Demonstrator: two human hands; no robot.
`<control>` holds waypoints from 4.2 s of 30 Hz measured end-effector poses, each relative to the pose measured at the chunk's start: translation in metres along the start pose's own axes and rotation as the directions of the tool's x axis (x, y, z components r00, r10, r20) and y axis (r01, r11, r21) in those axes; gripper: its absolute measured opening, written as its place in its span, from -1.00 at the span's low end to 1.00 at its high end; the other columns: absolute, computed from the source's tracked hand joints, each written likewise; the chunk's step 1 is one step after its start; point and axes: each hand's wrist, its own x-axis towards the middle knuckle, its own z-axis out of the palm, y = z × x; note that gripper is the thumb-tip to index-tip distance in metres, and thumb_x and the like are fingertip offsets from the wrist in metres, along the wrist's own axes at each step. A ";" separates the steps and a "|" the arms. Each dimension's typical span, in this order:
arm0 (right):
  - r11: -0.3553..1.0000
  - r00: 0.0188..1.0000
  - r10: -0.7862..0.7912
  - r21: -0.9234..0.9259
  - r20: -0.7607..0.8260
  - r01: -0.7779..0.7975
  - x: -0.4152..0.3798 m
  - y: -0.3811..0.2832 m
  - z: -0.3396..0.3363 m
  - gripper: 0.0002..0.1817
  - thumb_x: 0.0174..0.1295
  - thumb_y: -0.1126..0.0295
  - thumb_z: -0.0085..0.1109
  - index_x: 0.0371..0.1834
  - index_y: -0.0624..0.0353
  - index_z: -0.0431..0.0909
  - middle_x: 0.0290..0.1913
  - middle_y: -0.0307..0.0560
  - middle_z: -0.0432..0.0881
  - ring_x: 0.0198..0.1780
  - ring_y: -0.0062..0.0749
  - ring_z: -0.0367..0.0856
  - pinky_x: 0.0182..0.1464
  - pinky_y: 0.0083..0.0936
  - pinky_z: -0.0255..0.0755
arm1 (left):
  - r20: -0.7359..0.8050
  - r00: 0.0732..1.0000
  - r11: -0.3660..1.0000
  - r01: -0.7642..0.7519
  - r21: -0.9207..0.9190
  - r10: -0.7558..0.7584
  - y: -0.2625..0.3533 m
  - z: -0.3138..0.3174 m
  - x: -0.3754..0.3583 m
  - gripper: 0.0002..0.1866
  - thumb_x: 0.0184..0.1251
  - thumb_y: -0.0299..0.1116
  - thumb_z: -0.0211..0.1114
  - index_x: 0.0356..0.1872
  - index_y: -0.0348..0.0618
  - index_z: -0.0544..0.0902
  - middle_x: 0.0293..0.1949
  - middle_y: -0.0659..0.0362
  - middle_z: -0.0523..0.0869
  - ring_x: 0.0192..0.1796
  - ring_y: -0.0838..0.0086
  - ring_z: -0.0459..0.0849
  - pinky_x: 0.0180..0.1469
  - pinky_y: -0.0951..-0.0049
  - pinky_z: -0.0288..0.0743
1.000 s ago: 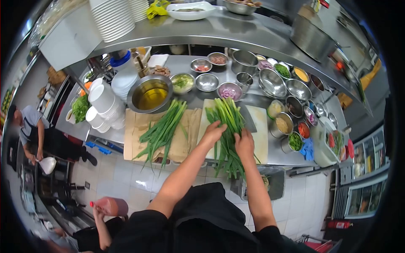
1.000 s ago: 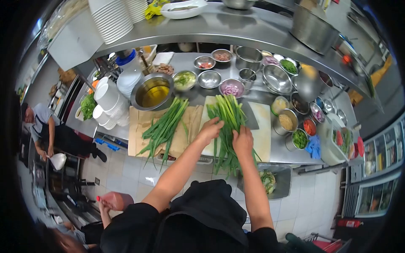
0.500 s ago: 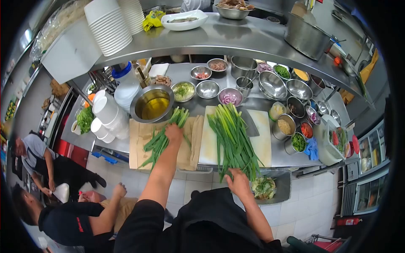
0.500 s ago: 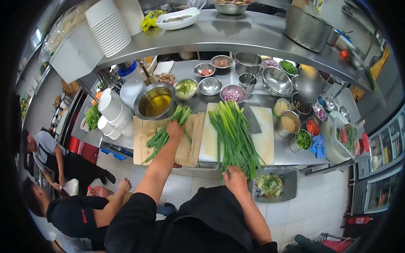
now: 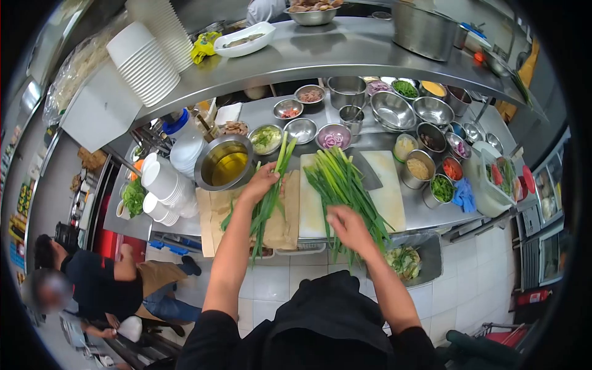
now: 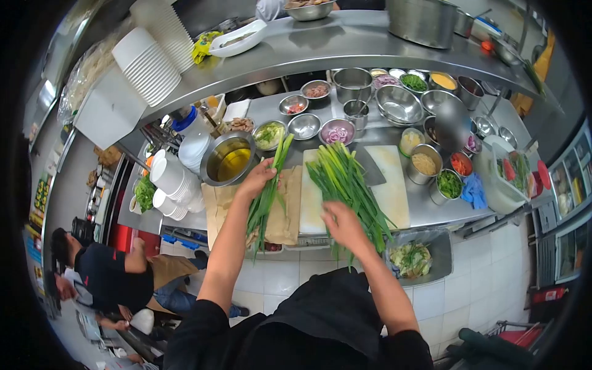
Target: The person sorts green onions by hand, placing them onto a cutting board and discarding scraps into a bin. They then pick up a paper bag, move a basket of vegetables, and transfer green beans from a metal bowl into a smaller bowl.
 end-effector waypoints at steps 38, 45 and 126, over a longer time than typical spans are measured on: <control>0.960 0.983 -0.016 0.279 0.183 -0.036 -0.011 0.015 0.043 -0.77 0.24 0.36 0.07 -0.14 0.28 0.46 -0.44 -0.05 0.55 -0.51 -0.40 0.47 -0.40 -0.47 0.38 | -0.555 0.753 0.566 -0.644 -0.515 0.352 0.114 0.039 -0.084 -0.68 0.32 -0.01 0.09 -0.17 -0.03 0.44 -0.66 0.38 0.25 -0.65 0.66 0.18 -0.60 0.61 0.10; 0.995 0.993 -0.103 0.023 0.051 0.102 -0.029 0.011 0.022 -0.79 0.30 0.38 -0.10 -0.35 0.32 0.43 -0.57 -0.07 0.47 -0.50 -0.41 0.48 -0.39 -0.46 0.36 | -0.624 0.701 0.515 -0.697 -0.499 0.345 0.128 0.024 -0.109 -0.73 0.33 -0.08 0.10 -0.16 -0.04 0.41 -0.67 0.37 0.23 -0.66 0.65 0.15 -0.61 0.60 0.08; 0.918 0.897 -0.387 -0.183 -0.215 0.352 0.092 -0.060 -0.016 -0.75 0.09 0.39 0.18 -0.16 0.21 0.55 0.05 0.13 0.43 0.08 0.07 0.36 0.08 -0.27 0.28 | 0.077 0.996 0.988 -0.034 -0.153 0.046 0.039 0.072 -0.053 -0.66 0.38 -0.40 -0.05 0.14 -0.20 0.35 -0.29 0.16 0.56 -0.41 0.50 0.48 -0.31 0.47 0.42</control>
